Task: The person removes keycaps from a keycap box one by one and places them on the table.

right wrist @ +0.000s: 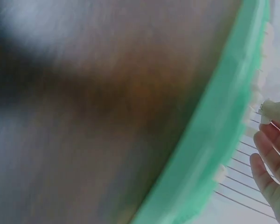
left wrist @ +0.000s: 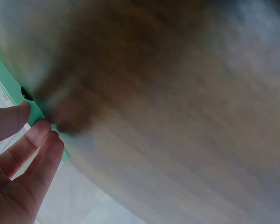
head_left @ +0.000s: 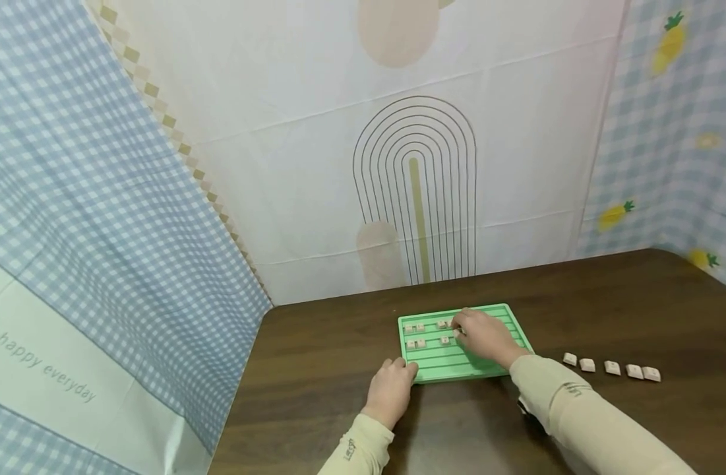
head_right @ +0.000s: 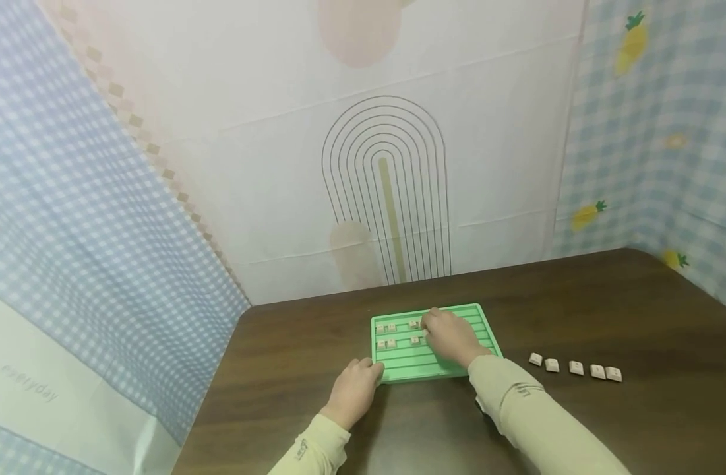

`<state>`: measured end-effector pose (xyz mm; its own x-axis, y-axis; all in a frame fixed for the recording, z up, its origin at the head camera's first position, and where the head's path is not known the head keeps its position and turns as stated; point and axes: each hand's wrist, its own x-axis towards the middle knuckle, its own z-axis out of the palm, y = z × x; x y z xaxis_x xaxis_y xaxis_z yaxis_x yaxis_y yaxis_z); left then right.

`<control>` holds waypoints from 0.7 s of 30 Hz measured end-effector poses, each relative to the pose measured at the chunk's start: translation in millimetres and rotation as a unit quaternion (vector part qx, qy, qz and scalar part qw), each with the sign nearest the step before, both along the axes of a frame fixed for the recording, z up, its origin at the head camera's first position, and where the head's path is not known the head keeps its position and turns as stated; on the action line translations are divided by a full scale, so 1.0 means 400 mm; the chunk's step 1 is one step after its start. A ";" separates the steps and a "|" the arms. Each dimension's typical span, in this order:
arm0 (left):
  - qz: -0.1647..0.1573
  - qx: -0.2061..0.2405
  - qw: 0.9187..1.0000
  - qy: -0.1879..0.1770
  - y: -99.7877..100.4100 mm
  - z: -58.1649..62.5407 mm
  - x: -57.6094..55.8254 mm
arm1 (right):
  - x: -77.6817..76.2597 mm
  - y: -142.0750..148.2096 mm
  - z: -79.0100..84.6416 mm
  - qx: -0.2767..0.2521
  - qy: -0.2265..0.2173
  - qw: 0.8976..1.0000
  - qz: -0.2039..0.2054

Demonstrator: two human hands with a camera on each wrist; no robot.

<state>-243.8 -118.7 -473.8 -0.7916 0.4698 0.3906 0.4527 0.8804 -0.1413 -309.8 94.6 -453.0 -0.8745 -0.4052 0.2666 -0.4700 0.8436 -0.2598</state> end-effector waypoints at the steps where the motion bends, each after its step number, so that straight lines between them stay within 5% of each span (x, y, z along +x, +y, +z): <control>1: -0.001 0.001 1.000 -0.004 0.001 -0.001 0.001 | 0.006 0.010 0.008 -0.003 0.002 1.000 0.001; 14: -0.006 0.024 1.000 -0.011 -0.007 -0.009 -0.003 | 0.140 0.197 0.083 0.019 0.052 0.998 -0.017; 21: -0.013 0.026 0.999 -0.019 0.001 -0.001 0.004 | 0.226 0.347 0.034 0.049 0.011 0.997 -0.056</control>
